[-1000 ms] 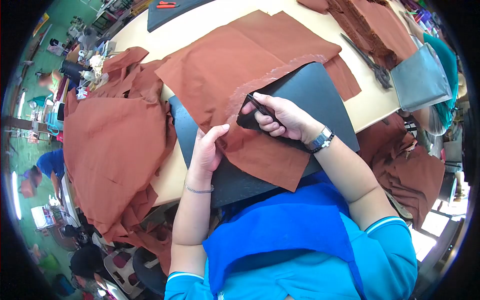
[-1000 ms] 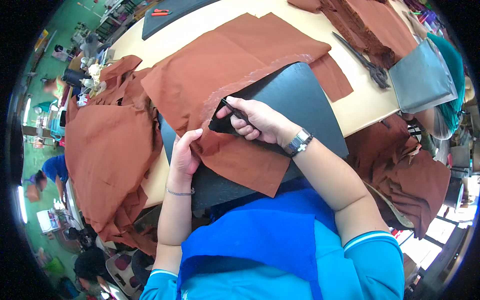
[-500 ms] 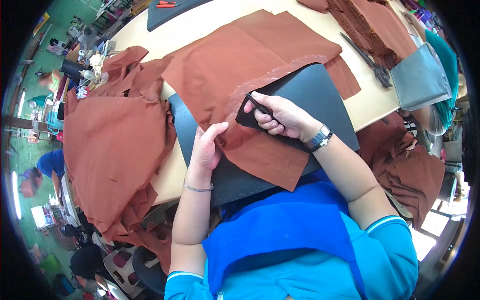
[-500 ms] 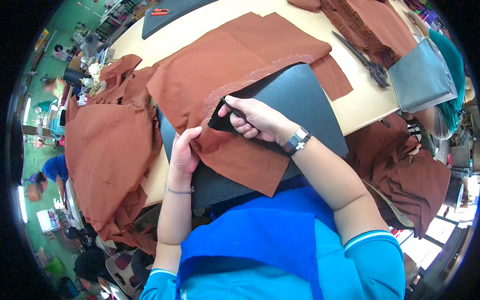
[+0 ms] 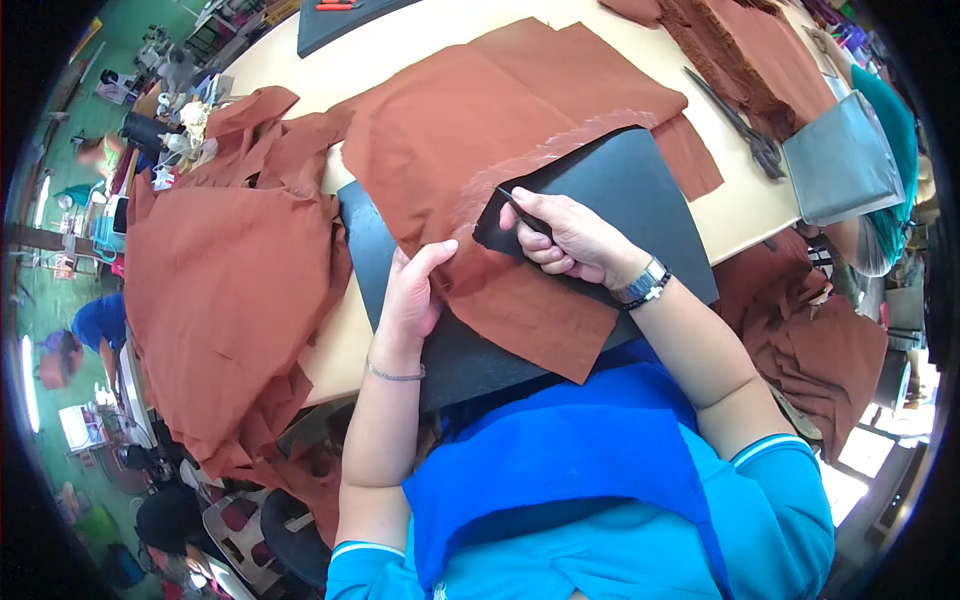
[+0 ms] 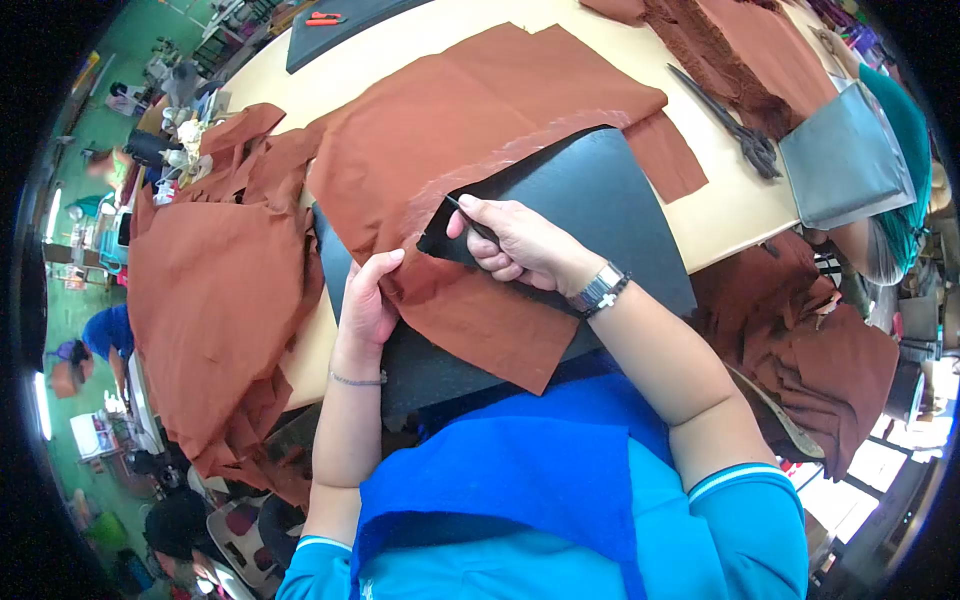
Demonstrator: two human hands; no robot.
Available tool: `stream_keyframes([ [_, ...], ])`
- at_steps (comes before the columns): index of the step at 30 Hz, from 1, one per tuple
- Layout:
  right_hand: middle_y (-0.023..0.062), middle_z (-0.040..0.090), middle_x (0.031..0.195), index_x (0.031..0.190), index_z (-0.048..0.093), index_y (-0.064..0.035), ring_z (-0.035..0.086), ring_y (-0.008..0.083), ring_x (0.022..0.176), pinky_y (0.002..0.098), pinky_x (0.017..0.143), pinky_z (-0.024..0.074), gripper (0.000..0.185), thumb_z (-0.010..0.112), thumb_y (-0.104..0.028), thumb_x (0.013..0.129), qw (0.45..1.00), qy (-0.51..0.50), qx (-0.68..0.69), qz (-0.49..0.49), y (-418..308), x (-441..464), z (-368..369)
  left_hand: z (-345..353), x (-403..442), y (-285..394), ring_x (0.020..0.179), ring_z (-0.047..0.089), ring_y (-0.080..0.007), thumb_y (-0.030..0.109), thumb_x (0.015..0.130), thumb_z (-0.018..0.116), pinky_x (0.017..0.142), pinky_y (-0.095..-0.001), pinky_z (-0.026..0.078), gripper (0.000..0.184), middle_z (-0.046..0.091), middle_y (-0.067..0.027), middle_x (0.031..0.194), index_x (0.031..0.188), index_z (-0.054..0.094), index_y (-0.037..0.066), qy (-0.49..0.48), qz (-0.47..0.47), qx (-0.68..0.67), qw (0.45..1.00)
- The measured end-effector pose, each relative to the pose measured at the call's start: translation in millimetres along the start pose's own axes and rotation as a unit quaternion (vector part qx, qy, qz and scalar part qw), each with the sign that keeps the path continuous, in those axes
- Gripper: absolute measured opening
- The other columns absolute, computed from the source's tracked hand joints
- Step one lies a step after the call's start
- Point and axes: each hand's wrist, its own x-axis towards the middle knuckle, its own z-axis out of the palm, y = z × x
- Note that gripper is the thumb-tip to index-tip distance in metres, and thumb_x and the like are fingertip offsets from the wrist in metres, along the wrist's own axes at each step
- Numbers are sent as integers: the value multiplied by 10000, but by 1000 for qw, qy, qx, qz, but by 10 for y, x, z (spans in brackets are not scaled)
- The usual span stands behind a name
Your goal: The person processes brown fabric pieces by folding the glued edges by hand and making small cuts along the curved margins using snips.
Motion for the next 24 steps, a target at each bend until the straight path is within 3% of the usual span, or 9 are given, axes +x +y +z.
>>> stream_keyframes([
  [7,-68,361,640,1029,547,-69,265,18,483,184,398,232,385,408,-425,1077,1000,3,-24,-2,3,64,-7,146,-38,45,946,647,-121,31,858,662,741,-271,510,443,675,-29,1100,1294,587,67,13,12,5,1000],
  [12,-69,372,631,1025,553,-76,276,17,463,174,387,233,388,394,-424,1083,1000,1,-6,22,-5,13,3,52,-35,50,914,637,-103,49,857,663,670,-245,475,451,674,-23,1098,1300,583,65,28,-16,49,998],
  [16,-78,355,615,985,540,-88,272,18,464,179,390,231,373,391,-414,1085,1000,6,-25,17,-17,56,49,71,-12,2,930,644,-119,45,861,651,711,-253,491,471,668,-36,1138,1322,559,46,3,15,50,999],
  [19,-83,337,596,916,548,-102,242,22,467,196,401,226,395,412,-436,1078,997,6,-81,-14,13,-43,43,195,-102,1,1026,644,-169,41,864,644,848,-293,511,499,647,-72,1214,1350,532,22,23,40,41,998],
  [20,-71,387,620,923,577,-80,312,47,488,216,427,280,410,457,-447,1060,988,35,-147,-44,2,-83,26,126,-162,11,1141,613,-216,36,869,642,990,-343,477,513,615,-108,1289,1364,514,-9,-2,17,75,997],
  [21,-60,436,644,929,606,-59,381,71,508,235,454,334,428,502,-459,1042,973,61,-211,-72,2,-106,19,101,-250,-9,1169,601,-215,28,887,638,1009,-346,465,493,616,-106,1294,1360,510,-23,-3,27,120,992],
  [22,-23,490,664,955,634,-35,508,104,623,276,558,446,412,613,-445,990,895,93,-309,-309,166,35,-77,113,-383,-35,1154,607,-207,38,891,651,997,-342,471,473,625,-105,1280,1341,522,-27,1,59,178,982],
  [23,47,603,777,1010,633,-31,631,178,754,333,676,523,400,725,-405,904,822,150,-483,-263,-94,-190,50,146,-546,-34,1138,614,-200,48,895,665,985,-339,476,454,634,-104,1267,1322,534,-31,6,90,238,967],
  [24,84,632,880,1028,631,-40,657,219,777,352,688,537,410,745,-401,870,749,185,-550,-320,-123,-152,7,136,-722,19,1082,620,-181,63,890,684,954,-322,481,425,650,-89,1191,1286,562,-29,-1,51,280,959],
])
